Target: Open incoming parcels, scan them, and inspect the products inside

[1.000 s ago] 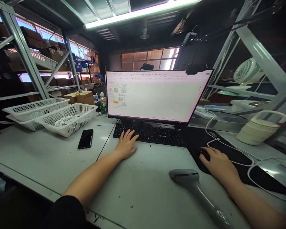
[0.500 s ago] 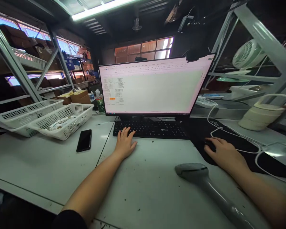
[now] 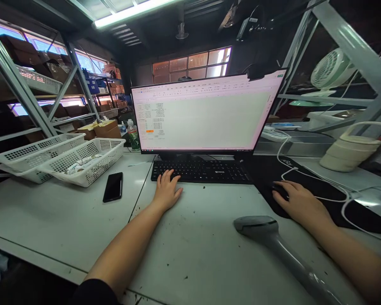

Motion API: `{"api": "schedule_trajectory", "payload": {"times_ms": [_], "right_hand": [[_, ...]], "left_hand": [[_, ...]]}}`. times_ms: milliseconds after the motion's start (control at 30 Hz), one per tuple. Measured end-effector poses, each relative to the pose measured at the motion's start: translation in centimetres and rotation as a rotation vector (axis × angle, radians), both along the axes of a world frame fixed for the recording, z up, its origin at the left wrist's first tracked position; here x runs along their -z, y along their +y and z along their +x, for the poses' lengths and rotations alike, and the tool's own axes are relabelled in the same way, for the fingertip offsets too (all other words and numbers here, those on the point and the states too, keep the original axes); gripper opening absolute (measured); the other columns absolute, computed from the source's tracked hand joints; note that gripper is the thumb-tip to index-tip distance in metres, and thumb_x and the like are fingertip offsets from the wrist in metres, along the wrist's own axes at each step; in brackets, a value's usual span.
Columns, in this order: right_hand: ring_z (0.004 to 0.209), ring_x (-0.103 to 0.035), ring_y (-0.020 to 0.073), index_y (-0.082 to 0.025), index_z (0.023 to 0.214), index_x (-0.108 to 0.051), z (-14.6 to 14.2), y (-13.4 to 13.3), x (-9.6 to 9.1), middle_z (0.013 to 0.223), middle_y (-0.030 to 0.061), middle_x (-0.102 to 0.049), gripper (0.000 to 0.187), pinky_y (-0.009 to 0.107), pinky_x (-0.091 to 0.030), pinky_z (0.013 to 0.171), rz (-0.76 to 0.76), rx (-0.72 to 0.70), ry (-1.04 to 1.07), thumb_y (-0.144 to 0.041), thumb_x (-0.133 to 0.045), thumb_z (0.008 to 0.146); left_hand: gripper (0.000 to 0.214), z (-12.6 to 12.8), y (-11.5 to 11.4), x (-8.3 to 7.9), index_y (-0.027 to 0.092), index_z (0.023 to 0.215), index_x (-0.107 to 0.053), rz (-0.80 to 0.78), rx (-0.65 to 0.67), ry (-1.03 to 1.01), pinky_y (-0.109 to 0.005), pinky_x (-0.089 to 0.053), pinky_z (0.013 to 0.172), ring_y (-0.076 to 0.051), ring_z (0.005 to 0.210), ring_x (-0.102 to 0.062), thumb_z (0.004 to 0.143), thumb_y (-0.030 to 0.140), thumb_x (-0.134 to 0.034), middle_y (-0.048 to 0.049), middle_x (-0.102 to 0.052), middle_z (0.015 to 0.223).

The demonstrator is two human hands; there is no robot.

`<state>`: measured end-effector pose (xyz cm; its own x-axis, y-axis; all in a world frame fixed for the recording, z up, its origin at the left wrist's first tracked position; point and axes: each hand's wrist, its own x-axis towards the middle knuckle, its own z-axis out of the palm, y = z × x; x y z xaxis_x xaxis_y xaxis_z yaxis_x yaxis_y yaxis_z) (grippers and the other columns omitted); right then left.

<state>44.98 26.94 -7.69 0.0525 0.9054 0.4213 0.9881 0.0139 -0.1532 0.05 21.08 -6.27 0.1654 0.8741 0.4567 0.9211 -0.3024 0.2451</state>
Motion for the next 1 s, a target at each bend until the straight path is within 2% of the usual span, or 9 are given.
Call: {"api": "schedule_trajectory", "payload": {"times_ms": [433, 600, 800, 1000], "right_hand": [[0.124, -0.058, 0.0358, -0.02, 0.13, -0.063, -0.12, -0.25, -0.23, 0.142, 0.0141, -0.057, 0.061, 0.05, -0.052, 0.098, -0.022, -0.006, 0.0, -0.054, -0.034, 0.089], [0.124, -0.058, 0.0362, -0.023, 0.129, -0.065, -0.05, -0.2, -0.02, 0.143, 0.0137, -0.055, 0.06, 0.052, -0.051, 0.099, -0.007, -0.01, 0.003, -0.055, -0.032, 0.089], [0.125, -0.057, 0.0347, -0.023, 0.128, -0.065, 0.1, 0.24, 0.29, 0.139, 0.0137, -0.057, 0.062, 0.05, -0.049, 0.105, 0.009, -0.033, 0.005, -0.056, -0.032, 0.087], [0.125, -0.058, 0.0358, -0.023, 0.127, -0.065, 0.46, 0.69, 0.56, 0.137, 0.0139, -0.058, 0.063, 0.051, -0.05, 0.103, 0.0, -0.047, 0.005, -0.058, -0.031, 0.087]], "left_hand": [[0.046, 0.02, -0.14, -0.22, 0.022, 0.14, -0.053, -0.028, -0.006, -0.001, -0.059, -0.022, 0.123, -0.032, 0.152, -0.026, 0.095, 0.031, -0.059, -0.0142, -0.037, 0.158], [0.045, 0.11, -0.17, -0.27, 0.024, 0.139, -0.054, -0.03, -0.019, 0.0, -0.057, -0.022, 0.124, -0.031, 0.153, -0.025, 0.095, 0.032, -0.058, -0.0127, -0.037, 0.159], [0.045, 0.17, -0.17, -0.34, 0.024, 0.139, -0.055, -0.033, -0.03, 0.004, -0.056, -0.022, 0.125, -0.03, 0.152, -0.026, 0.094, 0.032, -0.059, -0.0117, -0.037, 0.159], [0.046, 0.19, -0.28, -0.54, 0.024, 0.139, -0.055, -0.044, -0.035, 0.006, -0.056, -0.022, 0.125, -0.03, 0.152, -0.026, 0.094, 0.032, -0.059, -0.0115, -0.037, 0.159]]}}
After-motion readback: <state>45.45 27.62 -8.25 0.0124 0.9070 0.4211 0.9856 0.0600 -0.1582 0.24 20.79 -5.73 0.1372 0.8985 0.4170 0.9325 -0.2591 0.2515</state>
